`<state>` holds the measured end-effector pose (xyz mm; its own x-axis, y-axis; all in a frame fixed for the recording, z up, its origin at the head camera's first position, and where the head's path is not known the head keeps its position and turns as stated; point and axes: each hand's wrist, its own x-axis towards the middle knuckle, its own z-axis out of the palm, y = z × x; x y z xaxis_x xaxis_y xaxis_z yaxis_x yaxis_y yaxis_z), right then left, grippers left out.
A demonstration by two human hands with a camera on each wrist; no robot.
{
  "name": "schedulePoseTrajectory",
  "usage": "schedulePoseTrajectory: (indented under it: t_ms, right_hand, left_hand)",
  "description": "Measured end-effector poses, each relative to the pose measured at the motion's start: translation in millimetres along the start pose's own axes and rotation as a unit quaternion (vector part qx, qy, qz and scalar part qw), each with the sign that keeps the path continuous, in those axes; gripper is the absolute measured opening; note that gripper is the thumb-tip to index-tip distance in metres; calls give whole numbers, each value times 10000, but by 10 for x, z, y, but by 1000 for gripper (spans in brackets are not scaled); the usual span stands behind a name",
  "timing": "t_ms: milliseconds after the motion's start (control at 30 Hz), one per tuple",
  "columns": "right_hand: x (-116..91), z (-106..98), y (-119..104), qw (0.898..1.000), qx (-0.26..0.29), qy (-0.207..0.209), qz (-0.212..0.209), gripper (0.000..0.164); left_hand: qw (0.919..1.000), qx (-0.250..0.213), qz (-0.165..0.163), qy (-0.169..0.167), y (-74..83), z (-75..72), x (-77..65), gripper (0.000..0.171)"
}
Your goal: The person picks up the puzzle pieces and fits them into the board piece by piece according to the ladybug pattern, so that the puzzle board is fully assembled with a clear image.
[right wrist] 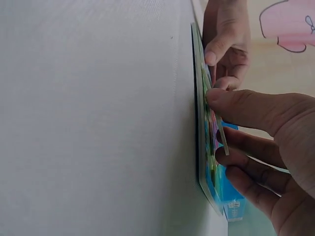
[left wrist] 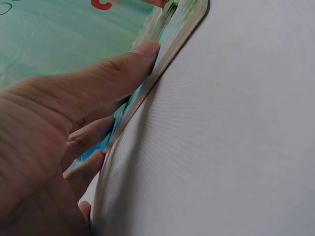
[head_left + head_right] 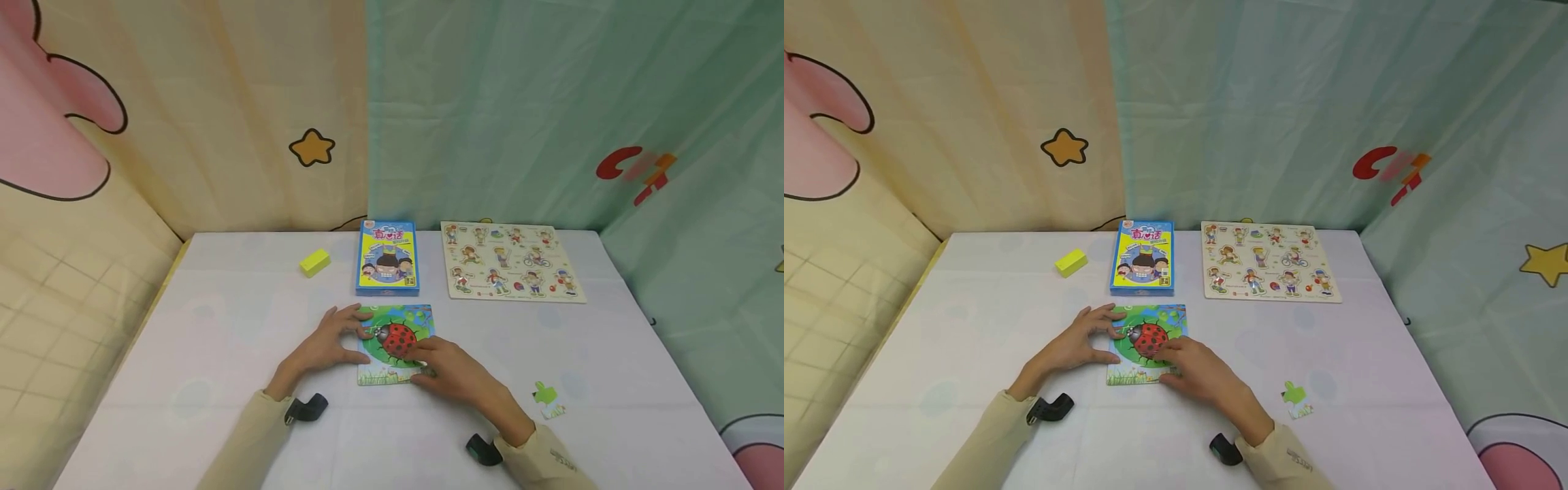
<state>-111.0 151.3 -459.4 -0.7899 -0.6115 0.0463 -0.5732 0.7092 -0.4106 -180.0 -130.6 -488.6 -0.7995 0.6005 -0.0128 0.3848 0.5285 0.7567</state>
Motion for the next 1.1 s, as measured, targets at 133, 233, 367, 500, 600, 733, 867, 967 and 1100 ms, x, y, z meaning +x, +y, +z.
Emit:
schedulePoseTrajectory:
  t_ms: [133, 233, 367, 500, 600, 733, 867, 967, 1100]
  right_hand:
    - [-4, 6, -4, 10000, -21, -1, 2, 31]
    - [-9, 11, -6, 10000, 18, -1, 8, 29]
    - [3, 27, -25, 10000, 27, -26, 25, 28]
    - [30, 49, -57, 9999, -64, -80, 23, 28]
    - [55, 67, -86, 9998, -147, -103, 17, 29]
    - [84, 85, -113, 9993, -368, -46, -75, 30]
    - [90, 87, -126, 9978, -626, 77, -194, 28]
    - [88, 90, -135, 9967, -761, 142, -237, 27]
    - [95, 95, -151, 9958, -876, 182, -181, 26]
  left_hand:
    - [10000, -6, -5, 14, 6, -3, -8, 32]
    - [10000, 0, -17, 18, 12, -7, -11, 32]
    - [10000, 29, -38, -11, 19, -11, -13, 32]
    - [10000, 65, -22, -18, 26, -14, -12, 32]
    - [9998, 179, 16, 2, 26, -7, -13, 31]
    - [9989, 466, 10, -25, 34, 35, -18, 34]
    - [9973, 720, -71, 85, 92, 105, -12, 40]
    - [9953, 908, -159, 292, 170, 147, -8, 44]
    - [9914, 1183, -261, 492, 273, 170, -15, 46]
